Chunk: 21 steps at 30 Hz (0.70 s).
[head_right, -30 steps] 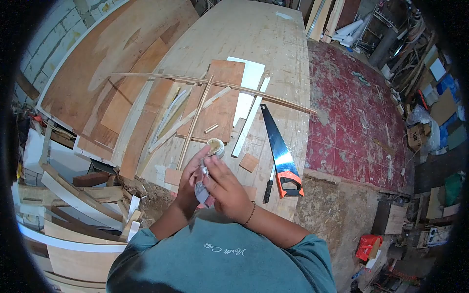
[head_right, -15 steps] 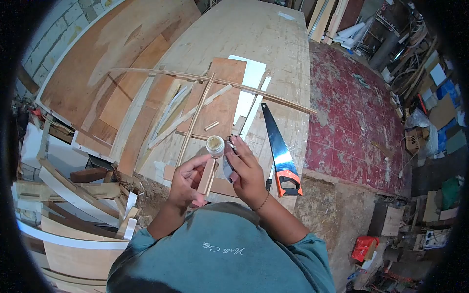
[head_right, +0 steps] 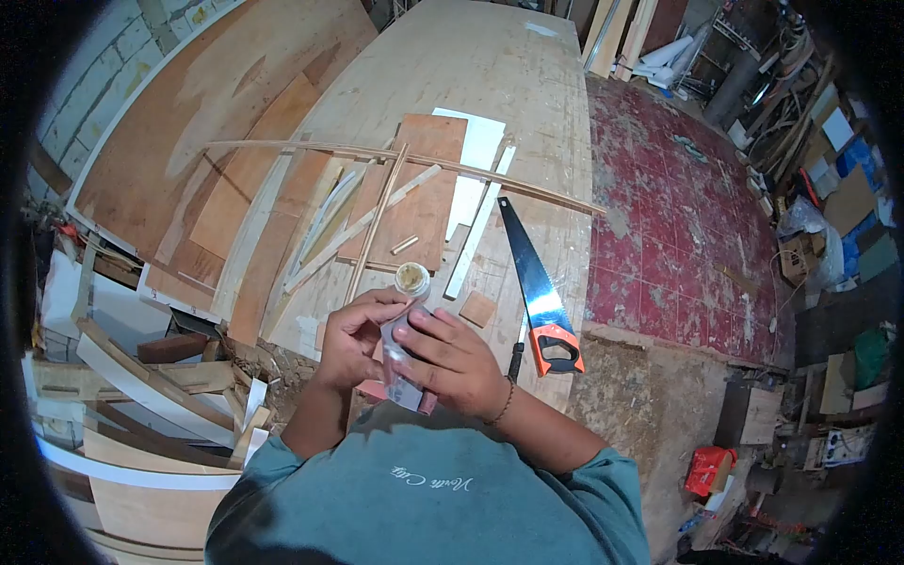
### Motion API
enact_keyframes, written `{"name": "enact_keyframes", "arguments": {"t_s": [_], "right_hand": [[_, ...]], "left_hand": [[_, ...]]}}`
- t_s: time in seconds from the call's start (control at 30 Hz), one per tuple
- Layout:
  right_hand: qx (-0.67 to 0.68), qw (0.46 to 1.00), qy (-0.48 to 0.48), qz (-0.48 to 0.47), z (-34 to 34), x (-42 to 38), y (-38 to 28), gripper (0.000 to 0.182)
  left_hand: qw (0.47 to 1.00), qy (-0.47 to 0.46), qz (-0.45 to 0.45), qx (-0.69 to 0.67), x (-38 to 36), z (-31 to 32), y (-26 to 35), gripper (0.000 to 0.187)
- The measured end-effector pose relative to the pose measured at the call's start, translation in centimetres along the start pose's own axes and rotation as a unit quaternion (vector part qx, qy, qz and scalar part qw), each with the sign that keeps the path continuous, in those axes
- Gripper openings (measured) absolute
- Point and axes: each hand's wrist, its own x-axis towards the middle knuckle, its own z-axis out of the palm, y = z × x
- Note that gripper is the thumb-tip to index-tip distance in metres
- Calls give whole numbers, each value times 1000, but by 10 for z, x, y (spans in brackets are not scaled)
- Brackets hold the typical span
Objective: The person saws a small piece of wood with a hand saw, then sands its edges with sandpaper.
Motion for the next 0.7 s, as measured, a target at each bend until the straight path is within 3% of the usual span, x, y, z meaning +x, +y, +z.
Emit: {"name": "enact_keyframes", "arguments": {"t_s": [0.03,0.1,0.13,0.17,0.23,0.27,0.3,0.37,0.4,0.43,0.5,0.57,0.6,0.7], "right_hand": [[-1,1000,3,3,4,-2,5,33],[-28,985,52,162,8,-2,24,33],[-11,979,75,187,4,-4,27,34],[-11,980,76,186,2,-2,22,34],[72,996,55,-5,3,-4,6,34],[38,998,34,-20,7,-6,9,35],[37,999,36,-16,9,-7,14,35],[-2,973,67,223,8,-4,32,37],[-50,982,90,157,11,-5,25,42],[160,954,100,232,15,-10,6,44],[30,996,64,61,25,-14,12,43],[-69,967,20,246,22,-13,44,42],[-10,952,69,298,20,-15,51,41],[12,963,102,250,13,-12,32,42]], "left_hand": [[1000,-3,-3,0,-2,-1,0,76],[1000,7,-19,18,-4,-3,-6,74],[1000,1,-16,2,-3,-4,-9,73],[1000,-1,-15,4,-1,-4,-10,73],[999,-22,-2,-49,-3,-1,-13,71],[998,-44,5,-43,-2,3,-8,71],[998,-47,1,-44,-4,2,-7,71],[995,-21,-40,-83,-3,1,-9,72],[997,3,-37,-75,-2,0,-14,73],[997,5,-33,-74,0,-2,-17,73],[995,-7,-45,-84,-2,-3,-17,70],[996,-3,-50,-69,-5,-9,-19,69],[995,12,-57,-78,-7,-13,-18,72],[994,36,-78,-63,-6,-11,-11,86]]}}
